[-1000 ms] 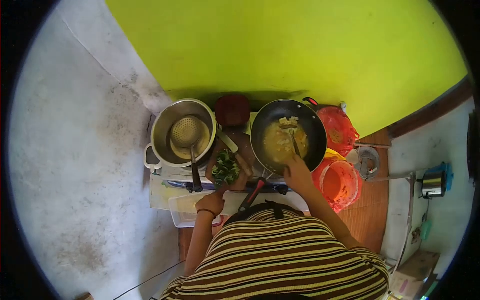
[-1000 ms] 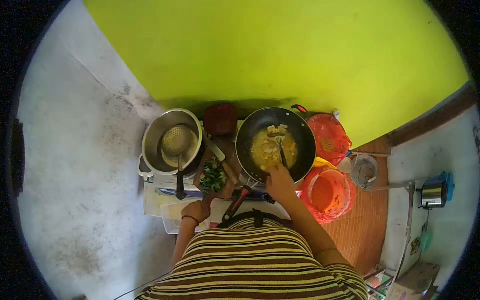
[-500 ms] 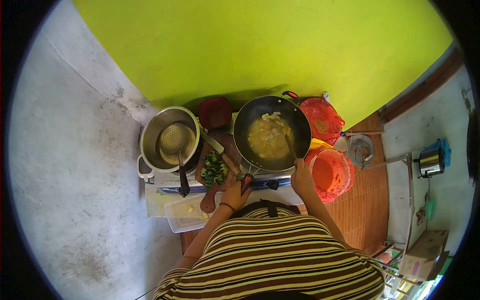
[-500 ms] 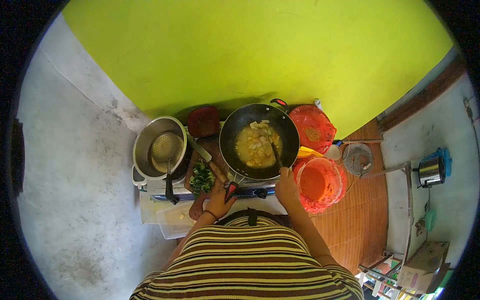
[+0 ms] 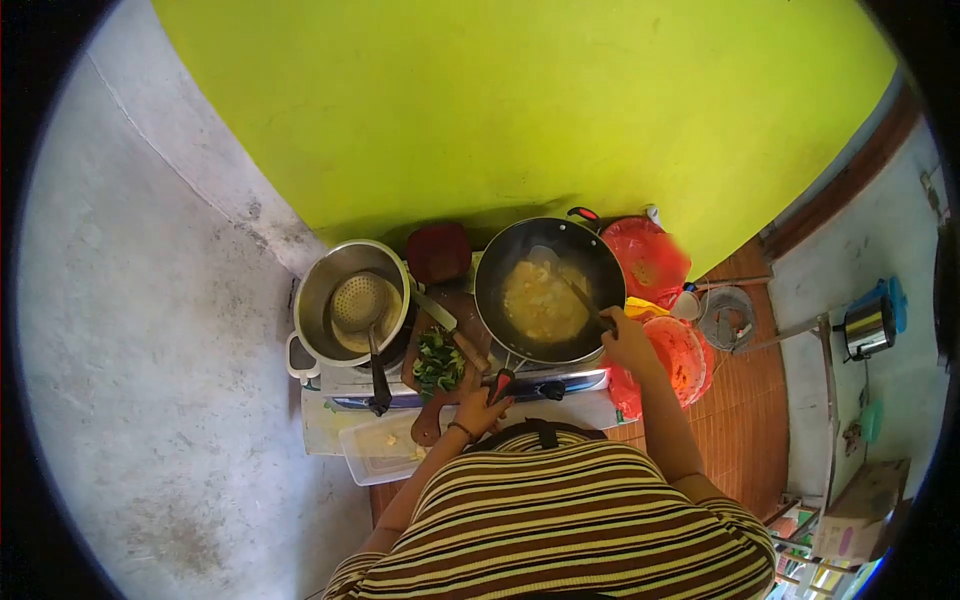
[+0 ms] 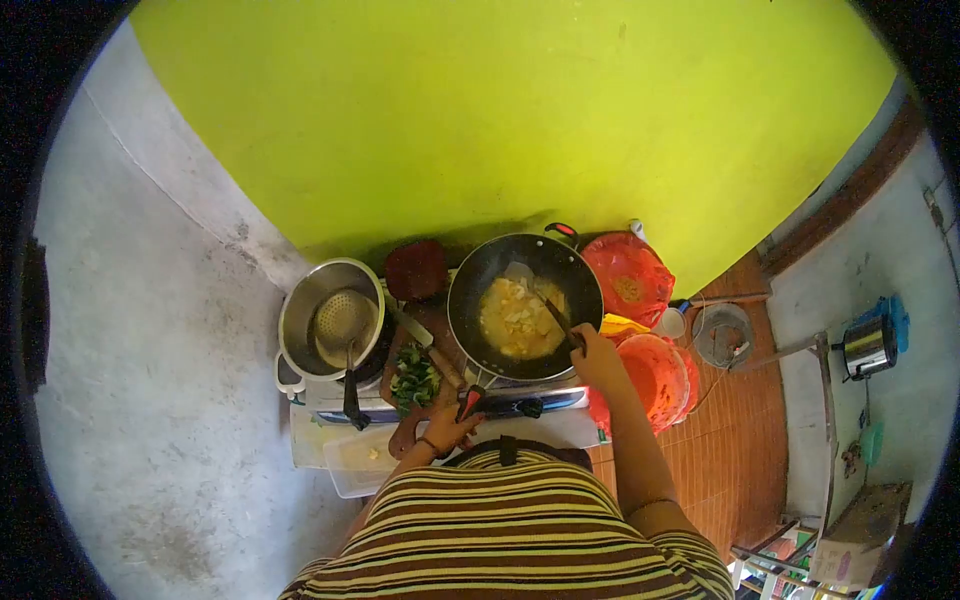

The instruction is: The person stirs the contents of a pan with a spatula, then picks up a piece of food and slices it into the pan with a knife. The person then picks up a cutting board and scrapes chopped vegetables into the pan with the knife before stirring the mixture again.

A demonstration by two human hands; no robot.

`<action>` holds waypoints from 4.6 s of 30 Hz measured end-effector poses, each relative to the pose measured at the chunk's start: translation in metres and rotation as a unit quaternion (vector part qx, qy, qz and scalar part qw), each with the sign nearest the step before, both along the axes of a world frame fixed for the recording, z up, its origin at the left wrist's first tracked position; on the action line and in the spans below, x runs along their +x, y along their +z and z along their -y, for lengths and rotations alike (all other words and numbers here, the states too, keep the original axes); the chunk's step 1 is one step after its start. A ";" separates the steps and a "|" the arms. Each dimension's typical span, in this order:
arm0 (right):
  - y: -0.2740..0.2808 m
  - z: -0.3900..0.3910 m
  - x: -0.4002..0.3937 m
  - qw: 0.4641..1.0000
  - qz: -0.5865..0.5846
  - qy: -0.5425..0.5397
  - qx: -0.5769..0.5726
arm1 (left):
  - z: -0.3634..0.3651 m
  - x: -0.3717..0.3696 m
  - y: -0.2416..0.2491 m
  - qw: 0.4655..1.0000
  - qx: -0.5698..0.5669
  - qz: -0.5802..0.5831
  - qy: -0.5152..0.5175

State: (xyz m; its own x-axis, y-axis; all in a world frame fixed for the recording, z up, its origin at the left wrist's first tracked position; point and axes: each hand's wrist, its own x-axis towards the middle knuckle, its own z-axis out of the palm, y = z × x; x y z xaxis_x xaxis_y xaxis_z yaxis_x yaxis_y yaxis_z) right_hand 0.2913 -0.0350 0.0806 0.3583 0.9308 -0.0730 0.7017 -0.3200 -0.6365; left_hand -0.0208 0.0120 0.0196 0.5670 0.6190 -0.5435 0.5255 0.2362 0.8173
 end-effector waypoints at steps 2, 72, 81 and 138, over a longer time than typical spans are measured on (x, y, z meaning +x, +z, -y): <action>0.005 0.008 -0.002 0.998 -0.050 -0.021 0.014 | 0.001 -0.004 -0.007 0.999 0.034 -0.011 -0.031; -0.003 0.055 -0.022 0.988 -0.138 -0.061 0.011 | 0.001 -0.006 -0.015 0.992 -0.083 0.085 0.044; 0.003 0.052 -0.032 0.975 -0.198 -0.097 -0.037 | 0.001 -0.007 -0.029 0.989 -0.096 0.091 0.060; 0.002 0.012 0.006 0.997 -0.011 -0.076 0.010 | 0.001 -0.006 -0.050 0.972 -0.165 0.156 0.067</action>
